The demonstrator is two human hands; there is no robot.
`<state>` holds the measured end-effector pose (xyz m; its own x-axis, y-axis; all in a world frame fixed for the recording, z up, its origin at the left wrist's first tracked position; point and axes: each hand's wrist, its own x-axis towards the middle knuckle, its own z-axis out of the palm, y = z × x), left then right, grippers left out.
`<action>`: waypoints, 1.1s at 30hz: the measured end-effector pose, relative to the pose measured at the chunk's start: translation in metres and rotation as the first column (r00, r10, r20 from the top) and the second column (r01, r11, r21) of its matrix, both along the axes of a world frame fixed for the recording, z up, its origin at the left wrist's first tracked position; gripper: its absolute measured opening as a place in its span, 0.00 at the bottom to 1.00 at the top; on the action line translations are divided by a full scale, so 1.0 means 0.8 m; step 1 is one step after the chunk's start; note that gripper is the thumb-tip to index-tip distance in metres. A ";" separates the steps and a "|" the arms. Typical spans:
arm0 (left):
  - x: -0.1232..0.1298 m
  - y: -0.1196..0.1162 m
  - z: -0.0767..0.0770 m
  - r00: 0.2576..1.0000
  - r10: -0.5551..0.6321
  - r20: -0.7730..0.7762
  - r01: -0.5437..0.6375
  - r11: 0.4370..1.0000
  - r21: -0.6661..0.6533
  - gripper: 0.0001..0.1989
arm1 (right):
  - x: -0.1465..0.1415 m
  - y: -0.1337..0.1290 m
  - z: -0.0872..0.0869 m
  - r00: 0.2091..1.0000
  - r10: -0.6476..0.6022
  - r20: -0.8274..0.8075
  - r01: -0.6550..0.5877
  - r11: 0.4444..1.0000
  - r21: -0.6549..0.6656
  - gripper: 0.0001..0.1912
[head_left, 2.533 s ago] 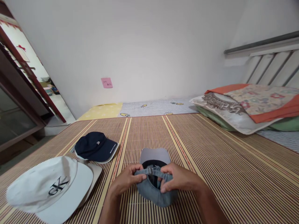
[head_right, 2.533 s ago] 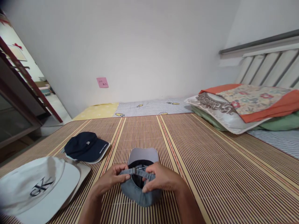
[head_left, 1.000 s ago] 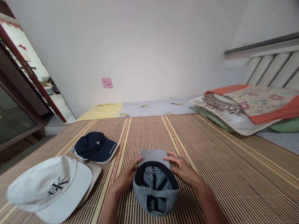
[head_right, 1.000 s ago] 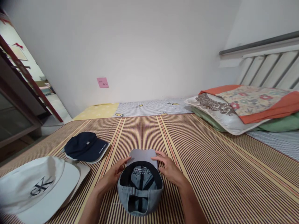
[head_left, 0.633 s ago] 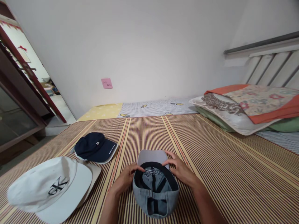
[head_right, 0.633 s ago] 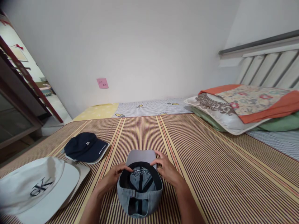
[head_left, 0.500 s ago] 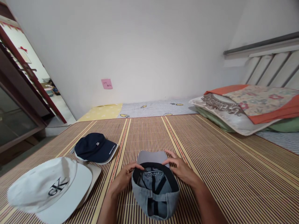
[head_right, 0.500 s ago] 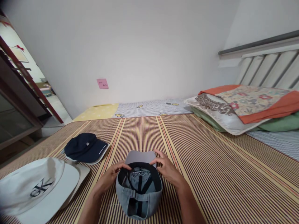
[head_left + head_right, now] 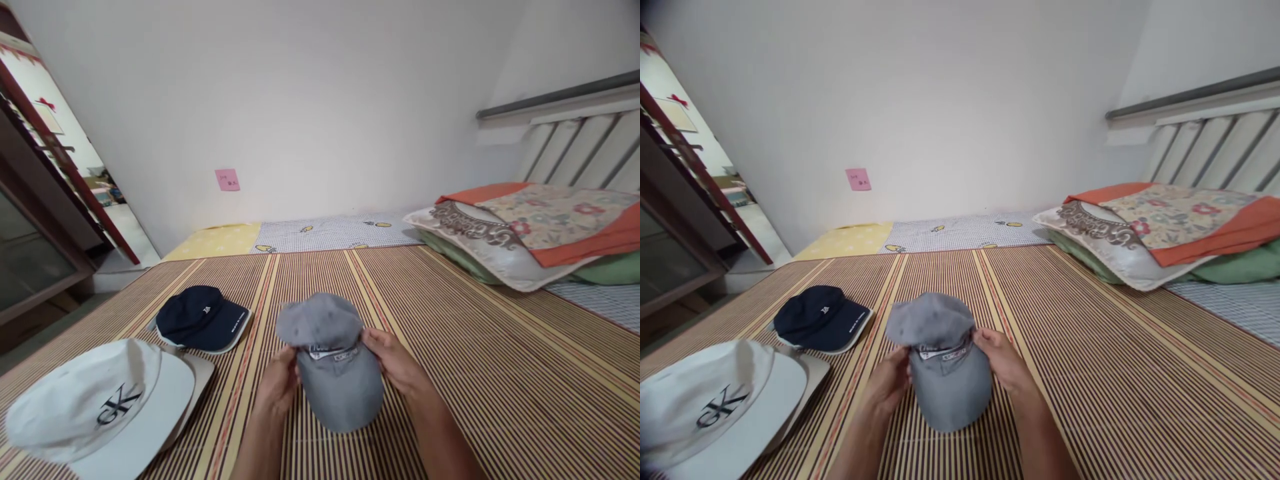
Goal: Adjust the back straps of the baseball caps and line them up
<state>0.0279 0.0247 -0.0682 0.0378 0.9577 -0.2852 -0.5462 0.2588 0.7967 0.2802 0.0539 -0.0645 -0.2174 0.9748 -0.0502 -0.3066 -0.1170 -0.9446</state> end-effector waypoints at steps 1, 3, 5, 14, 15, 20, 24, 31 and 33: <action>0.006 0.004 -0.012 1.000 -0.006 0.024 0.007 0.998 -0.065 0.08 | -0.002 0.003 -0.010 0.999 -0.032 -0.002 0.032 0.999 -0.039 0.24; 0.015 0.008 -0.029 0.997 -0.010 0.080 0.023 0.986 -0.164 0.08 | -0.002 0.007 -0.026 0.998 -0.064 0.001 0.064 0.995 -0.082 0.24; 0.019 0.010 -0.037 0.991 -0.006 0.131 0.033 0.979 -0.202 0.06 | 0.001 0.009 -0.032 0.998 -0.063 -0.002 0.063 0.993 -0.102 0.23; 0.017 0.003 -0.027 0.943 -0.010 0.332 0.050 0.992 -0.112 0.08 | -0.009 -0.006 -0.021 0.937 0.029 -0.348 -0.100 0.977 -0.189 0.15; 0.017 0.000 -0.026 0.933 -0.033 0.358 0.067 0.994 -0.084 0.08 | -0.013 -0.008 -0.021 0.913 0.051 -0.404 -0.139 0.971 -0.193 0.16; 0.011 -0.011 -0.022 0.812 -0.270 0.518 0.212 0.962 0.169 0.14 | -0.037 -0.021 -0.014 0.834 0.139 -0.533 -0.221 0.971 -0.092 0.27; 0.011 -0.014 -0.016 0.763 -0.426 0.486 0.313 0.901 0.299 0.18 | -0.048 -0.027 0.002 0.804 0.156 -0.573 -0.248 0.965 -0.086 0.29; 0.020 -0.016 0.004 0.753 -0.498 0.429 0.303 0.842 0.446 0.20 | -0.049 -0.023 0.010 0.824 0.071 -0.562 -0.145 0.985 -0.088 0.28; 0.020 -0.017 0.003 0.753 -0.507 0.419 0.316 0.838 0.446 0.20 | -0.049 -0.023 0.007 0.834 0.067 -0.547 -0.149 0.983 -0.106 0.29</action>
<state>0.0441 0.0107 -0.0661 0.4952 0.8411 0.2175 -0.7896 0.3313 0.5166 0.2412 0.0356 -0.0587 -0.3529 0.9353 -0.0261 -0.7397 -0.2960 -0.6044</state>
